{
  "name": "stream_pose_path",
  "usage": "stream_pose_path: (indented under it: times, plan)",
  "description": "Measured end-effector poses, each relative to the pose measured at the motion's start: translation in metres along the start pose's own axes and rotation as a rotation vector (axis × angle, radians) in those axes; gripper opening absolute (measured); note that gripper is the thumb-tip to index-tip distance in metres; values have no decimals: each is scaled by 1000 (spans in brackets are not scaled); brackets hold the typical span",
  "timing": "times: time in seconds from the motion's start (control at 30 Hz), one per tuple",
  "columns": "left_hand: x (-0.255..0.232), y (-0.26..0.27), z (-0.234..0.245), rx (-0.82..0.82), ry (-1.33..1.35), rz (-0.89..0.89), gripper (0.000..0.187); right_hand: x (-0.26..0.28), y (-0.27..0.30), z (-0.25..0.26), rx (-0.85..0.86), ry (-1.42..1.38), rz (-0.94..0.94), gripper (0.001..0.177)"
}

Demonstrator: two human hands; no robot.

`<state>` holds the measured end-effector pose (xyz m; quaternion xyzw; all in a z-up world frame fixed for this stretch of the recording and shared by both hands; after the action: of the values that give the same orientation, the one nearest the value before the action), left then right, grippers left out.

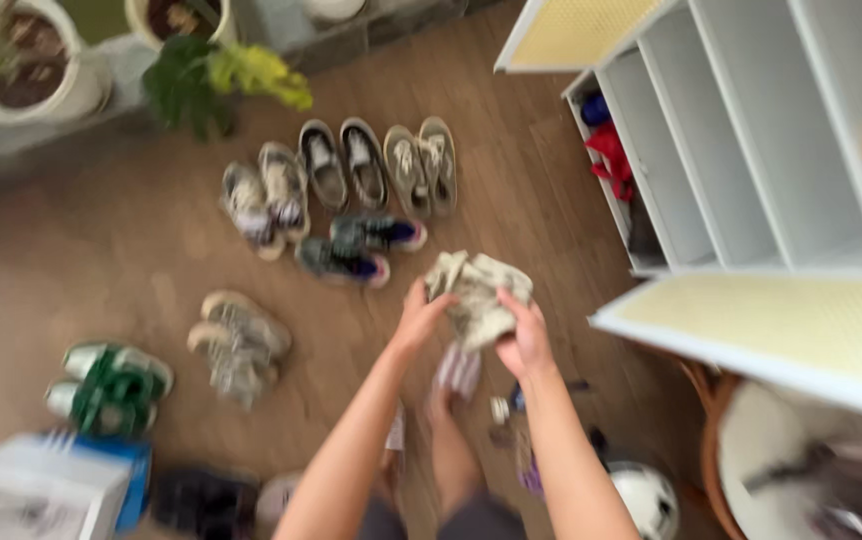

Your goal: The person wipes several pairs of sneakers with a cloth, cleaning the uppers, soles, and laces. After wiping each shoe, the person places it into a white shoe cabinet. The process is repeated for multiple pairs of shoes.

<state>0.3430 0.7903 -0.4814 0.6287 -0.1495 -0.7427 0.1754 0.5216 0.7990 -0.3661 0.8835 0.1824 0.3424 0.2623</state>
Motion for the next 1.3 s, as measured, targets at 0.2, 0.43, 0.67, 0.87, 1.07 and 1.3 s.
stream_pose_path:
  times: [0.2, 0.43, 0.67, 0.87, 1.07, 1.3]
  plan:
    - [249, -181, -35, -66, 526, 511, 31, -33, -162, 81, -114, 167, 49, 42]
    - [317, -317, -50, -394, -811, -15, 52, -84, -263, 176, -243, 56, -6, 45]
    - [296, -316, -43, -297, -829, 128, 48, -105, -243, 208, -278, -10, -151, 51]
    - [161, -190, 12, -184, -595, -3, 30, -71, -183, 144, -287, 4, -147, 50]
    - [-89, -44, 24, -56, -545, -411, 33, 19, -118, 12, -310, 477, 213, 36]
    - [-311, 87, 56, 19, -798, -676, 15, 102, 3, -139, -243, 1336, 791, 43]
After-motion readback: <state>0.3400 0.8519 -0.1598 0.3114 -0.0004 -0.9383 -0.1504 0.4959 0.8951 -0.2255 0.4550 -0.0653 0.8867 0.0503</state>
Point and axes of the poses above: each hand's wrist, its own y-axis away from the middle knuckle, its own z-axis out of the back of the hand, x = y × z, the point moved 4 cm from there along -y, towards the middle knuckle, and after that the axes turned 1 degree about x, right-handed, at the moved point
